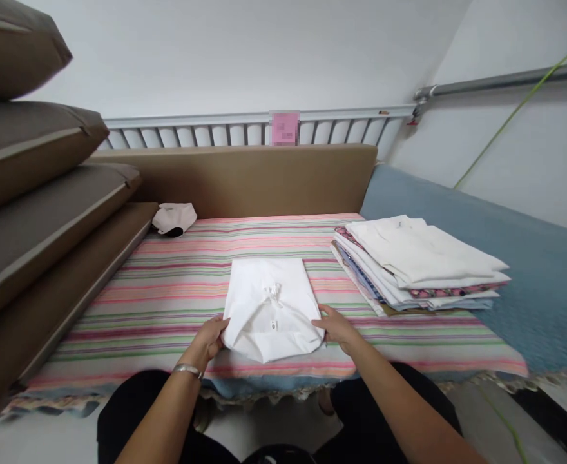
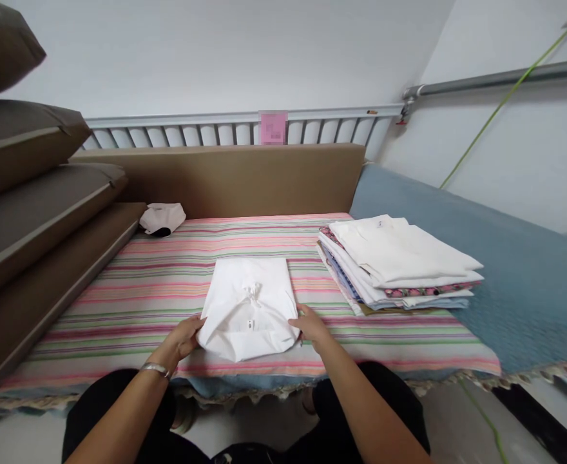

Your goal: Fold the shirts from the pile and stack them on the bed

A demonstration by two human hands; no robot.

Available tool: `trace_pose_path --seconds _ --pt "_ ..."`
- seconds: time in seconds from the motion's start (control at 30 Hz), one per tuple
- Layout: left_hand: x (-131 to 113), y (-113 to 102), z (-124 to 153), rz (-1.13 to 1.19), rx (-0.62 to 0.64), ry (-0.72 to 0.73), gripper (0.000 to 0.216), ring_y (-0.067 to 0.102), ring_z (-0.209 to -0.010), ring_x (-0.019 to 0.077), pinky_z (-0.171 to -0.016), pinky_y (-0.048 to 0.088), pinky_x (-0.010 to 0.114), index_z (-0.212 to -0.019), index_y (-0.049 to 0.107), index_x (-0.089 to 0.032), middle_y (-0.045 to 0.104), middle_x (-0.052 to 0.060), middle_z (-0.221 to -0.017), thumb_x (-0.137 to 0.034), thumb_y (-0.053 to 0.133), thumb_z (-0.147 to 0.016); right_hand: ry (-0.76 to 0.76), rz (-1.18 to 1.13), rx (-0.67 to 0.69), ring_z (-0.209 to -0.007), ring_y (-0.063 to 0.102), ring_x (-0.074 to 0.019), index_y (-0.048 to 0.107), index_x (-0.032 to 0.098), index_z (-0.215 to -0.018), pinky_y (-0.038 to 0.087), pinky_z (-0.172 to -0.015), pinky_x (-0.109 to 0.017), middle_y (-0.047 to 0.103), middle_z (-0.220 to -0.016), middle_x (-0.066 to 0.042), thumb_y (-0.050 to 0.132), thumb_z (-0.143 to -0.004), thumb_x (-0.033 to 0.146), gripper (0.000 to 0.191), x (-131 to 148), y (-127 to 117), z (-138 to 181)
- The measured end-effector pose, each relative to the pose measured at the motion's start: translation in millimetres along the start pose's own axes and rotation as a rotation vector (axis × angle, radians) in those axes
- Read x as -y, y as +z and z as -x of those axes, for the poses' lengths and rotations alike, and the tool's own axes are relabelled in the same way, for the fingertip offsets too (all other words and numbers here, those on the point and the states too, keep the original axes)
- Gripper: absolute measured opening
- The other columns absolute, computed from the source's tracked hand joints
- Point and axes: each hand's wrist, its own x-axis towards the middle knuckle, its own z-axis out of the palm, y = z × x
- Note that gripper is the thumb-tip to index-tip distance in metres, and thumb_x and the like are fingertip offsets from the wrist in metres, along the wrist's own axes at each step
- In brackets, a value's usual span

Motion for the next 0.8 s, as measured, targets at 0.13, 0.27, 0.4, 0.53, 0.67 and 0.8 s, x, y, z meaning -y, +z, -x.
trace_pose_path --seconds 0.13,0.27,0.4,0.53,0.67,0.8 --pt "-1.5 -10.3 -0.2 -0.202 -0.092 0.014 0.02 0.067 -0.072 0.0245 -0.063 0.052 0.035 -0.088 0.062 -0.013 0.071 0.013 -0.078 -0.025 0.052 -0.077 -0.038 0.134 -0.041 -0.075 0.066 -0.0208 0.052 0.017 -0.118 0.053 -0.068 -0.037 0.068 -0.079 -0.004 0.059 -0.07 0.018 0.048 2.4 -9.4 1.8" --pt "-19.8 -18.5 -7.8 -0.432 -0.291 0.19 0.043 0.058 -0.109 0.0334 -0.09 0.044 0.046 -0.111 0.054 -0.011 0.065 0.02 -0.108 -0.031 0.057 -0.073 -0.199 0.29 -0.216 -0.113 0.053 -0.0288 0.055 0.014 -0.12 0.039 -0.098 -0.044 0.062 -0.113 -0.015 0.06 -0.072 0.023 0.048 16.7 -11.6 2.4" --pt "-26.6 3.5 -20.3 -0.755 -0.365 0.634 0.051 0.039 -0.129 0.0288 -0.108 0.029 0.044 -0.126 0.047 -0.011 0.049 0.018 -0.134 -0.038 0.047 -0.082 -0.576 0.652 -0.335 -0.134 0.03 -0.0267 0.046 0.013 -0.132 0.025 -0.109 -0.039 0.039 -0.142 -0.016 0.049 -0.084 0.036 0.053 22.9 13.1 5.0" --pt "-2.0 31.8 -32.6 -1.083 -0.365 0.713 0.053 0.025 -0.136 0.0339 -0.105 0.029 0.054 -0.134 0.043 -0.02 0.035 0.013 -0.146 -0.045 0.039 -0.087 -0.575 0.848 -0.276 -0.139 0.018 -0.0267 0.041 0.023 -0.137 0.018 -0.111 -0.043 0.025 -0.15 -0.009 0.045 -0.087 0.047 0.056 5.8 38.2 0.6" --pt "22.4 38.4 -38.7 -1.214 -0.355 0.648 0.056 0.023 -0.137 0.0342 -0.107 0.023 0.057 -0.137 0.038 -0.025 0.029 0.01 -0.149 -0.05 0.037 -0.087 -0.559 0.887 -0.237 -0.14 0.016 -0.0241 0.04 0.029 -0.138 0.008 -0.112 -0.042 0.023 -0.151 -0.004 0.041 -0.087 0.053 0.056 -15.3 41.3 -7.1" --pt "25.8 39.7 -40.6 -1.204 -0.36 0.636 0.057 0.02 -0.138 0.0339 -0.108 0.02 0.057 -0.138 0.036 -0.025 0.027 0.009 -0.15 -0.05 0.037 -0.087 -0.565 0.904 -0.253 -0.14 0.016 -0.0225 0.039 0.03 -0.138 0.006 -0.113 -0.041 0.022 -0.151 -0.004 0.04 -0.088 0.053 0.055 -19.9 40.6 -8.6"
